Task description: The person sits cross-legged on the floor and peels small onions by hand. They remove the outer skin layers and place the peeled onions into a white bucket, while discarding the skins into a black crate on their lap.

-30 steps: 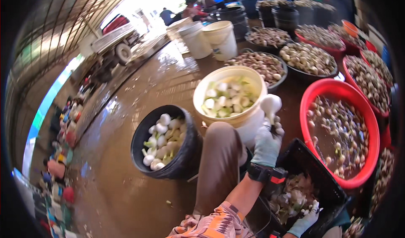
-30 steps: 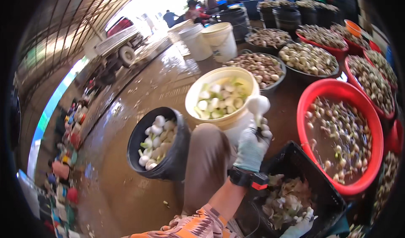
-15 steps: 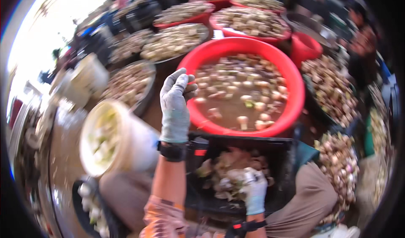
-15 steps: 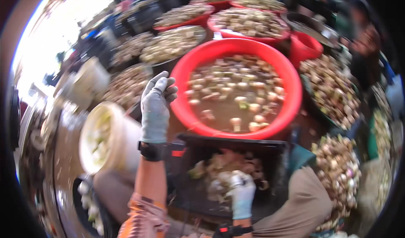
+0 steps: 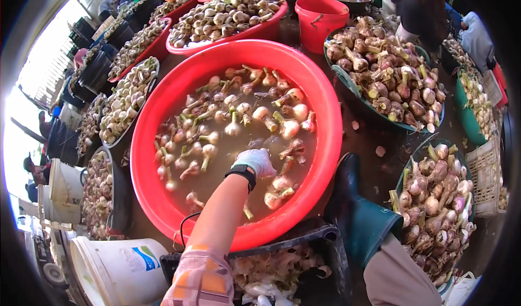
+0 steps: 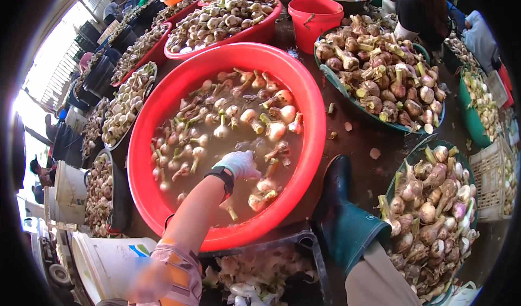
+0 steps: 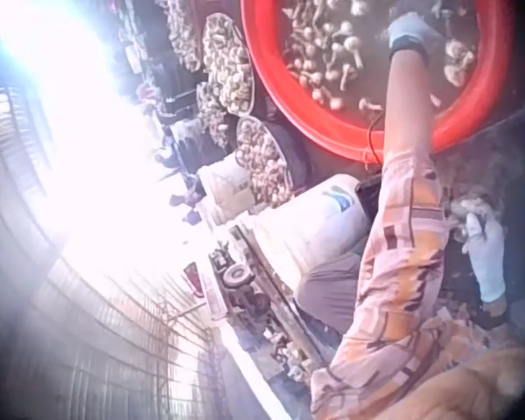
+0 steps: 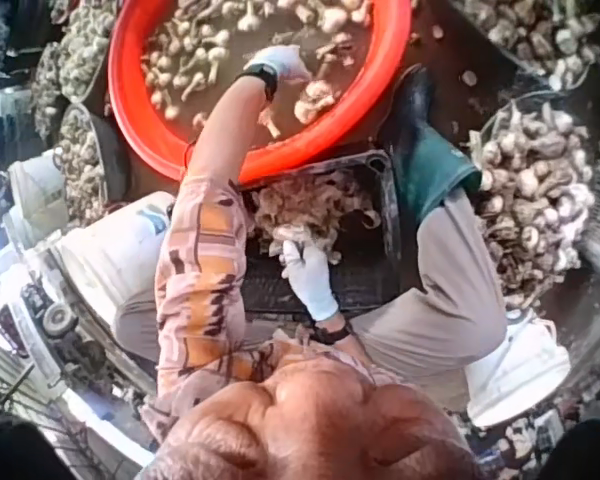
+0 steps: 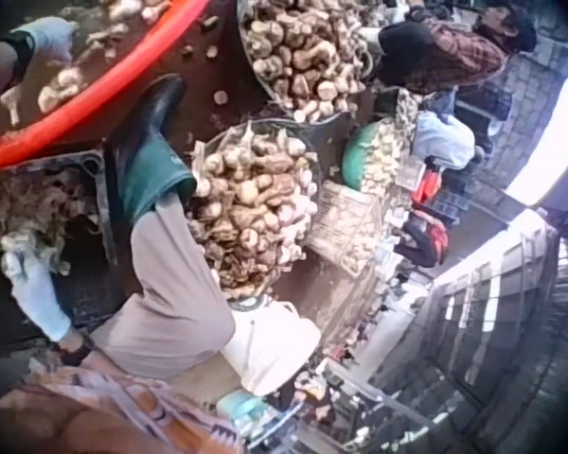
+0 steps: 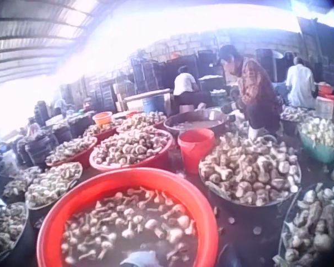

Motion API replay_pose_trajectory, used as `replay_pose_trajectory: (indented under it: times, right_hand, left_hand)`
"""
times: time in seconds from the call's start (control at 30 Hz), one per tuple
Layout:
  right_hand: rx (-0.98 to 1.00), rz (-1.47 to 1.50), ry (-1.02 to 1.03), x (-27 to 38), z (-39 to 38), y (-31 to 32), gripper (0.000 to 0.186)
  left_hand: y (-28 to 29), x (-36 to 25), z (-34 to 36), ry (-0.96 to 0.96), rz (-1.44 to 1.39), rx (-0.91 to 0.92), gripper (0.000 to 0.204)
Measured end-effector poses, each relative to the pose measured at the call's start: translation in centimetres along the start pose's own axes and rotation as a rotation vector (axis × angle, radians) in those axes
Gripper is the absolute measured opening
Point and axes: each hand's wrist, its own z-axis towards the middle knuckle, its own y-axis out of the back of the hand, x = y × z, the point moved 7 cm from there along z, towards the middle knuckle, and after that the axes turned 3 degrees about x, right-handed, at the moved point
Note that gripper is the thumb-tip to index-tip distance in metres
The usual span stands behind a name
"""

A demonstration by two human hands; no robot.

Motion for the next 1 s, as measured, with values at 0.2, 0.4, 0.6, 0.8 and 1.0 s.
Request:
replay_pose_trajectory:
  times: [0.2,0.4,0.6,0.8,1.0]
  right_hand:
    - [-0.01,-0.201,0.418,1.7,-0.6,0.2,0.025]
    - [0.171,-0.152,0.535,4.4,-3.6,-1.2,0.05]
    - [0.138,-0.6,0.685,6.0,-7.0,-3.7,0.056]
    - [0.144,-0.97,0.682,1.3,-8.0,-6.9,0.056]
    - [0.156,-0.523,0.74,0.7,-7.8,-6.9,0.034]
  left_hand:
    - [3.0,2.6,-11.1,-0.221,-1.017,0.023,0.054]
    - [-3.8,5.7,-27.1,-0.475,-2.192,-0.118,0.045]
    - [-14.1,3.8,-39.1,-0.161,-2.292,-0.446,0.035]
    - [-19.5,3.8,-43.9,0.036,-2.243,-0.591,0.034]
    - [-20.4,5.2,-44.4,0.058,-2.141,-0.561,0.033]
